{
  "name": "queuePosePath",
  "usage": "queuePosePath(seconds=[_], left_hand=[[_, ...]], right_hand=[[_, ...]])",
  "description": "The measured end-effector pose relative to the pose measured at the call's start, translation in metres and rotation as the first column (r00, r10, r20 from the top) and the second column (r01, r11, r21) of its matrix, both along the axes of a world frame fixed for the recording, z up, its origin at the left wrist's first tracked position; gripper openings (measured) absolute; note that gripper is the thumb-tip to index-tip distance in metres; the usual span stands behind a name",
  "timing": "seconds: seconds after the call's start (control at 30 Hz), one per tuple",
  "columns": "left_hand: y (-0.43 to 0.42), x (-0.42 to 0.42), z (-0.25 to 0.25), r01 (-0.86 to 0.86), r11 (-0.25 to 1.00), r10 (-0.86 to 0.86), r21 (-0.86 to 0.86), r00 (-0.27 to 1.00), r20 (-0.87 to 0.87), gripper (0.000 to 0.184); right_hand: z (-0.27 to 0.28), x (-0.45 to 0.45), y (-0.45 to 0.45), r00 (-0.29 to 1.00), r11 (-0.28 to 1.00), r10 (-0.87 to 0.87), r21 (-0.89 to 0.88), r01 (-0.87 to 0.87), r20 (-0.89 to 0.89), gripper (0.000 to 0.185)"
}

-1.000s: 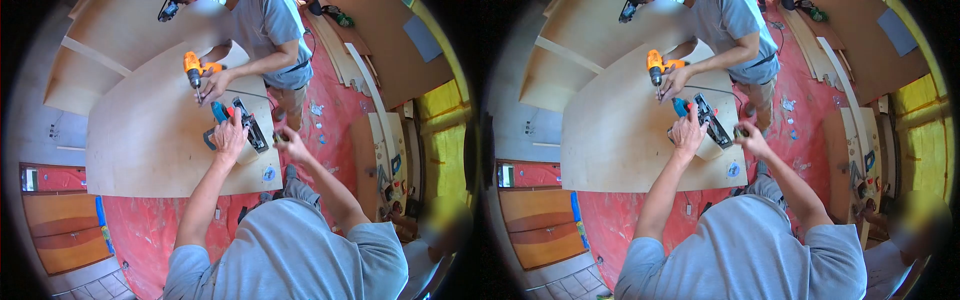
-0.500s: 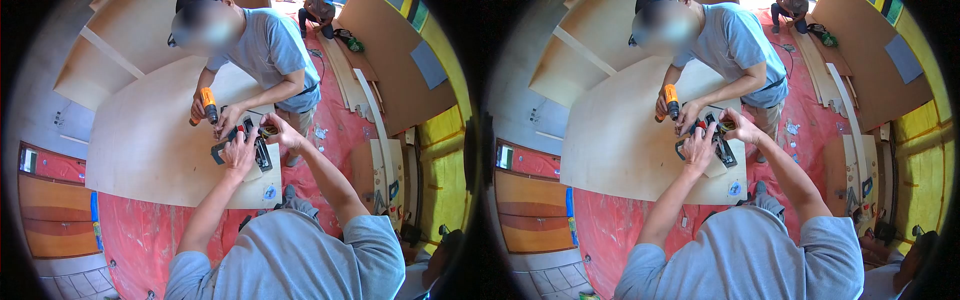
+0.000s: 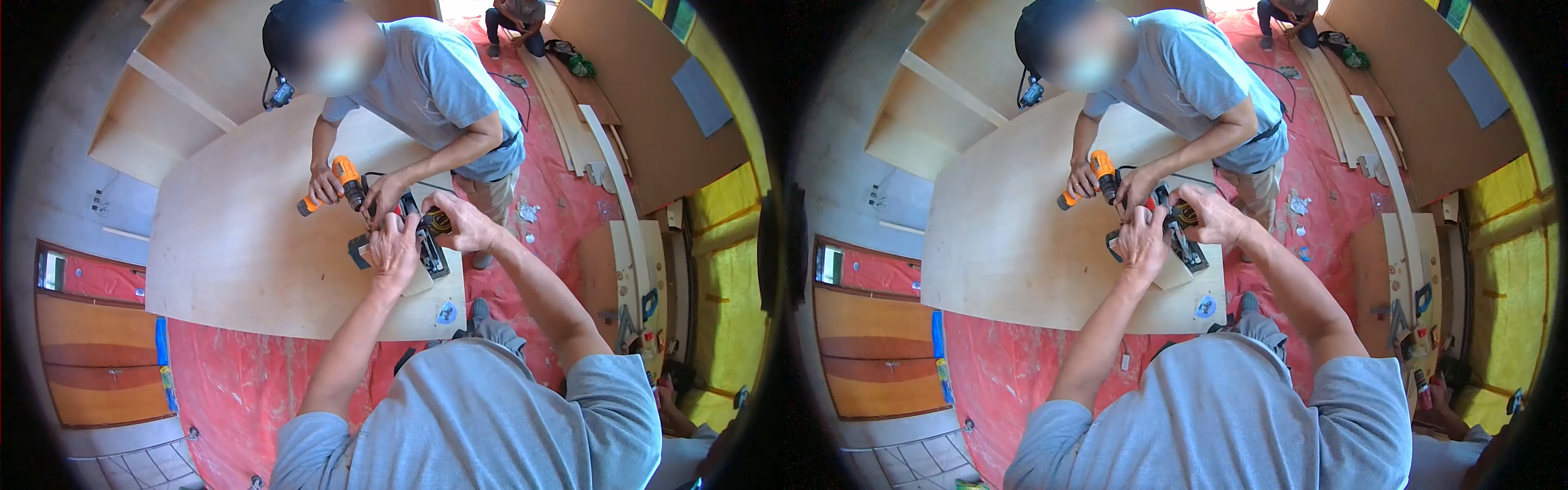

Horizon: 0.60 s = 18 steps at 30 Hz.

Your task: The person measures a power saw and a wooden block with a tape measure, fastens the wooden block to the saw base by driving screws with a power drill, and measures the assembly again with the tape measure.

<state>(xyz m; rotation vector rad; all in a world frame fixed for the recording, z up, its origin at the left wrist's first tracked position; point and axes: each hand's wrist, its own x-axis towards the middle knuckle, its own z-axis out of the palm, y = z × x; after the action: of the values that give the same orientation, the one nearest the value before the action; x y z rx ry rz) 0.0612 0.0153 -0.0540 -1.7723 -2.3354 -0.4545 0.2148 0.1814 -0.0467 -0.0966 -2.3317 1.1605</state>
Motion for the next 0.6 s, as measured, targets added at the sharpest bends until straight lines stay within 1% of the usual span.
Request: queuePosePath(seconds=[0.03,0.1,0.13,0.2,0.23,0.3,0.33,0.4,0.43,0.47,0.5,0.53,0.57,0.6], left_hand=[[0.000,-0.001,0.000,0.004,1.000,-0.004,-0.002,1.000,0.004,0.060],[-0.001,-0.001,0.000,0.058,0.996,-0.056,0.065,0.998,-0.019,0.056],[-0.002,-0.001,0.000,0.063,0.996,-0.062,0.063,0.998,-0.015,0.056],[-0.001,-0.002,0.000,0.067,0.996,-0.065,0.057,0.997,-0.033,0.055],[-0.002,-0.003,0.000,0.069,0.996,-0.067,0.055,0.997,-0.033,0.055],[-0.002,-0.003,0.003,0.077,0.996,-0.076,0.041,0.996,-0.036,0.055],[-0.002,-0.003,0.004,0.079,0.997,-0.078,0.026,0.996,-0.038,0.055],[-0.002,-0.004,0.005,0.090,0.996,-0.088,0.026,0.995,-0.050,0.054],[-0.003,-0.005,0.004,0.094,0.995,-0.092,0.023,0.994,-0.055,0.053],[-0.003,-0.006,0.002,0.096,0.995,-0.094,0.024,0.994,-0.058,0.053],[-0.003,-0.006,0.001,0.102,0.994,-0.100,0.027,0.993,-0.056,0.058],[-0.003,-0.007,0.000,0.107,0.994,-0.105,0.032,0.993,-0.056,0.062],[-0.004,-0.007,-0.001,0.106,0.994,-0.104,0.036,0.993,-0.059,0.062],[-0.004,-0.005,0.002,0.094,0.995,-0.094,0.015,0.995,-0.044,0.068]], right_hand=[[0.003,0.005,0.006,0.999,0.999,-0.022,0.038,0.021,0.033,0.058],[0.010,0.018,0.018,0.988,0.992,-0.096,0.095,0.085,0.119,0.058],[0.015,0.023,0.021,0.981,0.992,-0.112,0.076,0.101,0.160,0.060],[0.014,0.027,0.031,0.985,0.986,-0.086,0.157,0.062,0.151,0.058],[0.014,0.028,0.031,0.984,0.985,-0.092,0.156,0.068,0.152,0.058],[0.019,0.027,0.032,0.978,0.992,-0.013,0.126,-0.014,0.210,0.058],[0.023,0.027,0.031,0.979,0.992,-0.020,0.128,-0.006,0.204,0.058],[0.026,0.028,0.026,0.962,0.987,-0.058,0.158,0.016,0.266,0.047],[0.026,0.027,0.025,0.963,0.987,-0.061,0.157,0.019,0.263,0.047],[0.025,0.025,0.026,0.947,0.987,-0.095,0.154,0.049,0.307,0.041],[0.023,0.024,0.026,0.928,0.985,-0.128,0.153,0.078,0.351,0.035],[0.019,0.023,0.027,0.928,0.985,-0.129,0.156,0.078,0.349,0.035],[0.012,0.021,0.028,0.958,0.981,-0.136,0.172,0.093,0.254,0.030],[0.004,0.019,0.028,0.978,0.977,-0.138,0.185,0.108,0.158,0.024]])
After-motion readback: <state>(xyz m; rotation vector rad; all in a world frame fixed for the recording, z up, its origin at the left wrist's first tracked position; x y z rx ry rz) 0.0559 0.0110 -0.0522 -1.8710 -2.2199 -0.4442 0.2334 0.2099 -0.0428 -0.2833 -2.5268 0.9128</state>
